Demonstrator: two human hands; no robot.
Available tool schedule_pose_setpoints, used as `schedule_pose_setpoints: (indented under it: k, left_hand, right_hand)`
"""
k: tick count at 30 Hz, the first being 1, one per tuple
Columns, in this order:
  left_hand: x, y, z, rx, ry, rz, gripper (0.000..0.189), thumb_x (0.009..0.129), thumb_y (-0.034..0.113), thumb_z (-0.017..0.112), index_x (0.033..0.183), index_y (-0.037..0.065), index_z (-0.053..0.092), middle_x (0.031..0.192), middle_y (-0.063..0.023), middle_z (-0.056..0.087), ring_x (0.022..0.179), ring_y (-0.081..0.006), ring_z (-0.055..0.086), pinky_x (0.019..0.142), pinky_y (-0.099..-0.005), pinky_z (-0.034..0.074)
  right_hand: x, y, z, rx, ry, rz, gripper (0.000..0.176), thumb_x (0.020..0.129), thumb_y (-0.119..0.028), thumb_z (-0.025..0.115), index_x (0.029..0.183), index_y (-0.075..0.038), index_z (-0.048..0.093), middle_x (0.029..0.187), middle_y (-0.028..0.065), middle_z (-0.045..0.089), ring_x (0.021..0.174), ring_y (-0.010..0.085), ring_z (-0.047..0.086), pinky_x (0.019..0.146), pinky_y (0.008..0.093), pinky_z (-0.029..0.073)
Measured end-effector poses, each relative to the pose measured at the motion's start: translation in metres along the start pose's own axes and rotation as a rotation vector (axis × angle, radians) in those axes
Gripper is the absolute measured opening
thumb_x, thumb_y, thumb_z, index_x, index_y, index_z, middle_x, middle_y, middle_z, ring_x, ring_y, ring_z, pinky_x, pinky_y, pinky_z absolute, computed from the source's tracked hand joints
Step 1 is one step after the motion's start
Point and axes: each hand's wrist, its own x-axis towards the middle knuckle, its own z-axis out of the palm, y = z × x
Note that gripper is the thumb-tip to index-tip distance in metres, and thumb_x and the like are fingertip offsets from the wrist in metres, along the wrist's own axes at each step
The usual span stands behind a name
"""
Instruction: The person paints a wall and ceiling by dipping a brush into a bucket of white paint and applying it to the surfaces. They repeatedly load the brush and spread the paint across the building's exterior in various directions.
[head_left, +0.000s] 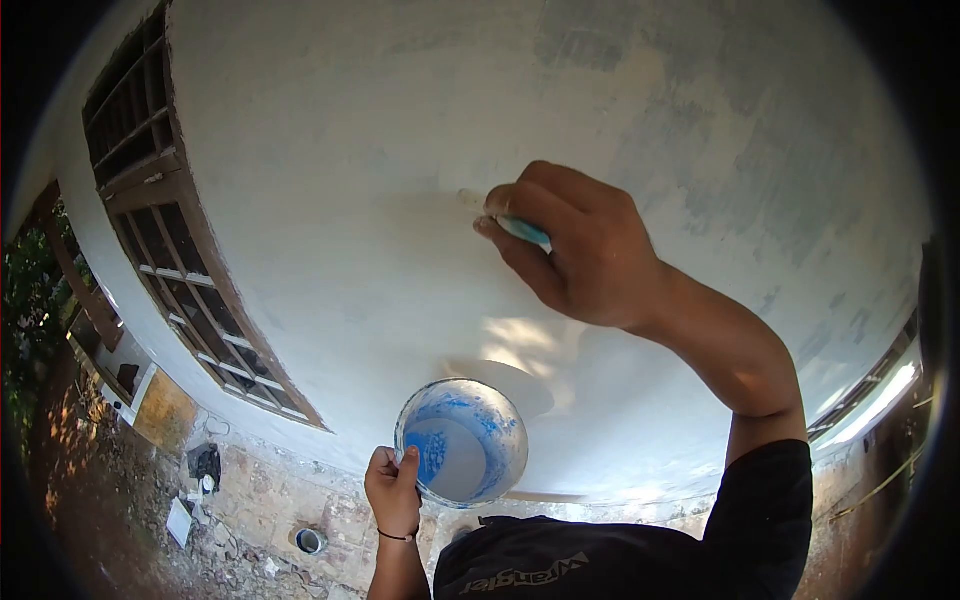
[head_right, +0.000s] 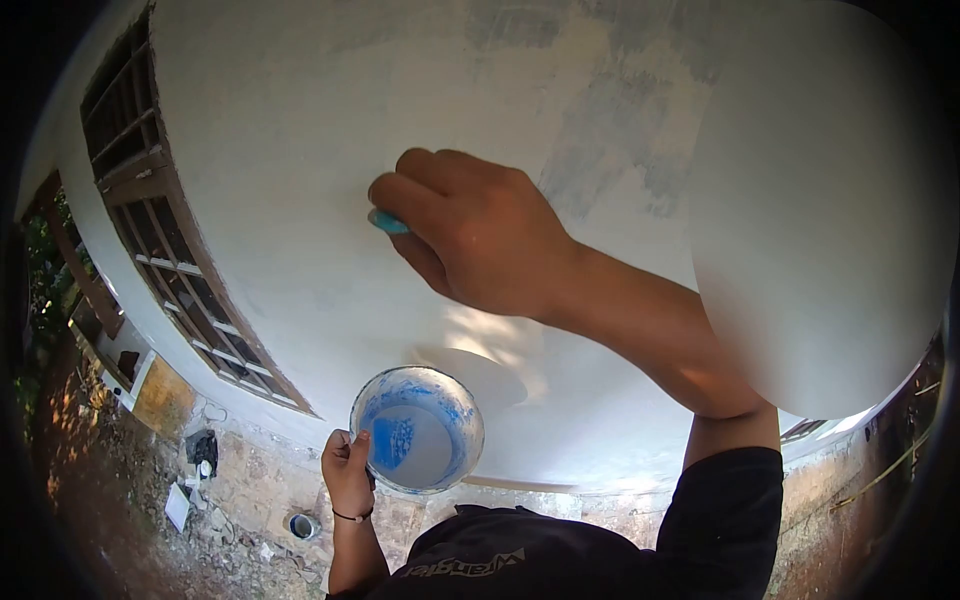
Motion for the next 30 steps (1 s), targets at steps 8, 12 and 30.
schedule_pose_setpoints:
  k: [8,12,30]
  left_hand:
    - [-0.007,-0.005,-0.008,-0.015,0.025,0.016,0.034,0.084,0.013,0.062,0.065,0.011,0.033,0.053,0.0065,0.033,0.047,-0.0010,0.026,0.041,-0.0197,0.019]
    - [-0.009,-0.004,-0.008,-0.003,0.034,-0.004,0.034,0.084,0.011,0.061,0.065,0.011,0.033,0.055,0.0066,0.033,0.049,-0.0010,0.026,0.043,-0.0197,0.019]
    - [-0.018,0.009,-0.014,-0.026,-0.033,0.131,0.032,0.085,0.010,0.061,0.067,0.011,0.034,0.057,0.0069,0.031,0.049,-0.0006,0.025,0.042,-0.0197,0.018]
  right_hand:
    - [0.065,0.018,-0.016,-0.165,0.126,-0.166,0.011,0.079,-0.014,0.061,0.082,-0.005,0.056,0.074,0.0058,0.056,0.059,0.0206,0.056,0.054,0.0313,0.047]
    - [0.029,-0.006,0.011,-0.323,0.049,-0.404,0.014,0.070,-0.009,0.065,0.079,-0.006,0.056,0.073,0.0034,0.053,0.063,0.0157,0.056,0.053,0.0236,0.049]
    - [-0.103,-0.078,0.000,0.512,0.010,0.211,0.014,0.070,-0.006,0.072,0.077,-0.002,0.060,0.074,0.0060,0.060,0.058,0.0155,0.058,0.046,0.0256,0.046]
